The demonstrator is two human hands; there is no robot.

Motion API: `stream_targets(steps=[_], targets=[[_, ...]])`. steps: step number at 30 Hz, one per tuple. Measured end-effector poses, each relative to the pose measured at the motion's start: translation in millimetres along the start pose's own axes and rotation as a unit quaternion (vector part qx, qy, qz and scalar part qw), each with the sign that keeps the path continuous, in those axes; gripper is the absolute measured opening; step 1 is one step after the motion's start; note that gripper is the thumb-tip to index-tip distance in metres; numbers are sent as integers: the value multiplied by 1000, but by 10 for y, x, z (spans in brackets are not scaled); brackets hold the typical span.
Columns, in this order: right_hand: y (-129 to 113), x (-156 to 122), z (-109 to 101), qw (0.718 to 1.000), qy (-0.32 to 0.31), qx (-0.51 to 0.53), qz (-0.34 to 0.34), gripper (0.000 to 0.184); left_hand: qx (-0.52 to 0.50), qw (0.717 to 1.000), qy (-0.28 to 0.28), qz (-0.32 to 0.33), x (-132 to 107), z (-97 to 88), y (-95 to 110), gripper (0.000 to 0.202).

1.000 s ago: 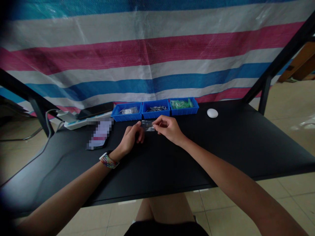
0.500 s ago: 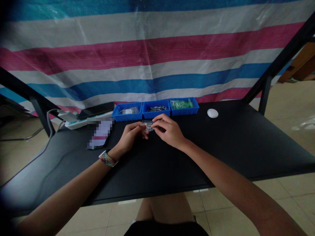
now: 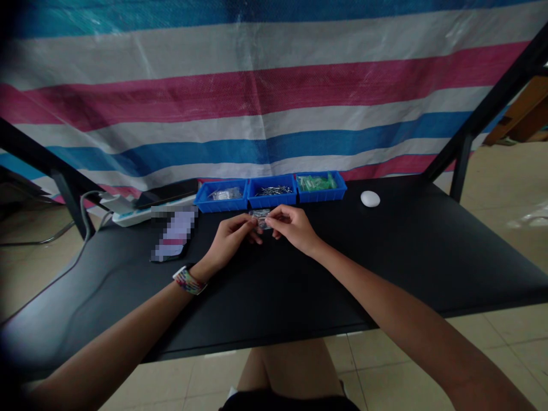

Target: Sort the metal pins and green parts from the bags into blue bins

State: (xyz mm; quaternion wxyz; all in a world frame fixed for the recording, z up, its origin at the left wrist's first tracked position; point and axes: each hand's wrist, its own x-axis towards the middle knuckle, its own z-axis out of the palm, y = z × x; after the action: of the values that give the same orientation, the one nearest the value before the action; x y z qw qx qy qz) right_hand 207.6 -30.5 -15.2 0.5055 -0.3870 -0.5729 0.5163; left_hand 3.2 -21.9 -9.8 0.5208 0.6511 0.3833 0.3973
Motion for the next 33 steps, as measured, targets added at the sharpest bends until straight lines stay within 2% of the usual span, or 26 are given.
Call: stream_targets(steps=[2,6,8,11,14,17,21,23,26,29,33], targets=[[-12,-15,9,999,13,-23,-20,31,13,1000,10,2,-3,0,16,36],[-59,-68,-10,989,37,-111,-94,22,47,998,42,-4,-8,-11,57,57],[-87,-100,-31,967,40,-193,-165,15,42,998,34,-15,-11,-18,66,63],[-111,-143,-55,918,10,-297,-262,13,1,1000,4,-30,-11,-29,56,66],[-93,-161,-59,877,-21,-368,-309,18,-39,999,-9,-31,-3,-42,31,55],[-46,-149,-52,853,-18,-406,-328,19,-54,998,-13,-22,8,-55,9,34],[-14,-123,-52,850,6,-415,-324,28,-64,998,18,-7,24,-71,5,30],[-26,-112,-62,851,26,-418,-316,33,-65,996,64,11,37,-85,17,32],[-70,-84,-119,849,61,-427,-304,35,-79,982,167,41,76,-137,36,37],[-128,-19,-278,835,113,-445,-302,35,-105,964,240,40,127,-236,27,49],[-147,119,-690,795,231,-482,-288,29,-144,959,246,2,166,-368,-24,59]])
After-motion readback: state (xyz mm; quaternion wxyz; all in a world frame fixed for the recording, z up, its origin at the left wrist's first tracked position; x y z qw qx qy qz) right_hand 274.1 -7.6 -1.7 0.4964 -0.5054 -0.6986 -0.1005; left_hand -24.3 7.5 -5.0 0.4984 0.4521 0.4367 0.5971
